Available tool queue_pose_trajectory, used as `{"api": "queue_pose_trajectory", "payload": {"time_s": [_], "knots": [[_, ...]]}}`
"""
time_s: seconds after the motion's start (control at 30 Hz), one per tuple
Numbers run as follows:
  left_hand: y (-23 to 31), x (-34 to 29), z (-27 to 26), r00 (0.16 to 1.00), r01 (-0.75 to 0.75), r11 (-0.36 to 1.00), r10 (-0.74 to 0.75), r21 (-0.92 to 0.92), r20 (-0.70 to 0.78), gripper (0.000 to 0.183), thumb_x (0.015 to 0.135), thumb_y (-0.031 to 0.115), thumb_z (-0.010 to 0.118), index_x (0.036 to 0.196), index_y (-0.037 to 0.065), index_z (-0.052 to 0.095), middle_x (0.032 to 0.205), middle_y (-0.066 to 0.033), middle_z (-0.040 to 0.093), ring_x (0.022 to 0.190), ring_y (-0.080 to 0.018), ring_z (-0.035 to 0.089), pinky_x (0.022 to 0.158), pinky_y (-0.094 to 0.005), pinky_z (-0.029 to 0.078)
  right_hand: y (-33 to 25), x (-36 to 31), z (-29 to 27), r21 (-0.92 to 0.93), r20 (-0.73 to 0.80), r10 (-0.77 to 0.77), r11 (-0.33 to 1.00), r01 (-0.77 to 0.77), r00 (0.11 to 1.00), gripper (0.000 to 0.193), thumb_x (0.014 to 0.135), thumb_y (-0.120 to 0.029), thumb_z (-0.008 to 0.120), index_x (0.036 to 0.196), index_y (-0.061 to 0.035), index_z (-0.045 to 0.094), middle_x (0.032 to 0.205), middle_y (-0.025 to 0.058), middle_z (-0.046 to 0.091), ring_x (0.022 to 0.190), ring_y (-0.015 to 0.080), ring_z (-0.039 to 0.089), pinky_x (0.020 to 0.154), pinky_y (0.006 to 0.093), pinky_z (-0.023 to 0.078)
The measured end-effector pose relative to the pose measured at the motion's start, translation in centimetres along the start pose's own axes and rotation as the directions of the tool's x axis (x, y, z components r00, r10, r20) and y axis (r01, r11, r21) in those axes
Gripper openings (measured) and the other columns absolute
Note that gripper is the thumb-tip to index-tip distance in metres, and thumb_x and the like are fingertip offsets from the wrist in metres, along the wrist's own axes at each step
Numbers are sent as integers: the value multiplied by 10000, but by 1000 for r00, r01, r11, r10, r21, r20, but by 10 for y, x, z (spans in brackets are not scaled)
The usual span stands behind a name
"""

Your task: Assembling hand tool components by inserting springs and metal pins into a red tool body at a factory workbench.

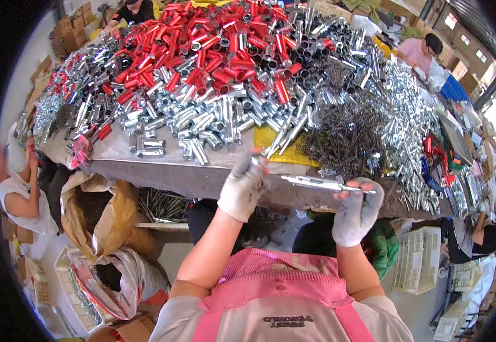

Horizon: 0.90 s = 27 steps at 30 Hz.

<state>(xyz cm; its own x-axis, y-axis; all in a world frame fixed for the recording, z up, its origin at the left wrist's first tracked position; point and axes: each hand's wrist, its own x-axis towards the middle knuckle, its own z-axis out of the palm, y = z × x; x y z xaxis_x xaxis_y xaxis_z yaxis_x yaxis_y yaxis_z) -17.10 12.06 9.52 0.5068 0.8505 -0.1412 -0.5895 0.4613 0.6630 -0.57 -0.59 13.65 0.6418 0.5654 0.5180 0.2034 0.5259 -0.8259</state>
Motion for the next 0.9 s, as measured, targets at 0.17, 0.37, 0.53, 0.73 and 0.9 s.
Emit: {"api": "queue_pose_trajectory", "payload": {"time_s": [0.17, 0.37, 0.53, 0.73, 0.9], "knots": [[13, -22, 3, 938, -85, 793, -141, 603, 317, 397, 905, 56, 535, 1300, 93, 523, 1061, -12, 572, 830, -89, 527, 748, -230, 442, -8, 7, 0, 25, 114, -3, 1000, 0, 993, 138, 926, 18, 410, 1039, -61, 406, 972, 98, 502, 731, 109, 514, 687, 292, 507], [14, -26, 4, 897, 50, 849, -270, 525, 351, 486, 858, 83, 616, 1296, 17, 417, 1138, -161, 586, 1020, -219, 589, 845, -287, 464, 0, -13, 9, -75, 314, 137, 990, -119, 939, 215, 916, 33, 449, 1119, -24, 403, 943, 131, 570, 705, 160, 603, 675, 292, 522], [-14, -38, -3, 962, 218, 939, -161, -265, 219, 300, 909, 156, 574, 1172, 34, 499, 1221, -161, 546, 1137, -252, 528, 934, -339, 466, -15, -5, 4, -205, 295, -57, 971, 122, 954, 249, 927, 33, 405, 1162, -4, 477, 987, 162, 632, 757, 144, 615, 673, 260, 500], [-36, -34, 6, 945, 325, 714, -210, -620, 252, 272, 947, 152, 497, 1188, 28, 474, 1254, -153, 506, 1180, -262, 488, 1028, -396, 398, 30, -10, 33, -207, 415, -187, 933, 293, 890, 230, 876, 17, 446, 1047, -7, 599, 1078, 152, 642, 1083, 314, 582, 956, 404, 423], [-6, -34, 15, 980, 165, 864, -200, -476, -22, 285, 996, 281, 349, 1145, 84, 490, 809, -40, 481, 760, -191, 482, 709, -314, 441, 34, 62, 43, -438, 514, -47, 844, 309, 856, 204, 875, -47, 512, 1040, -56, 633, 1014, 175, 633, 969, 312, 605, 871, 376, 467]]}}
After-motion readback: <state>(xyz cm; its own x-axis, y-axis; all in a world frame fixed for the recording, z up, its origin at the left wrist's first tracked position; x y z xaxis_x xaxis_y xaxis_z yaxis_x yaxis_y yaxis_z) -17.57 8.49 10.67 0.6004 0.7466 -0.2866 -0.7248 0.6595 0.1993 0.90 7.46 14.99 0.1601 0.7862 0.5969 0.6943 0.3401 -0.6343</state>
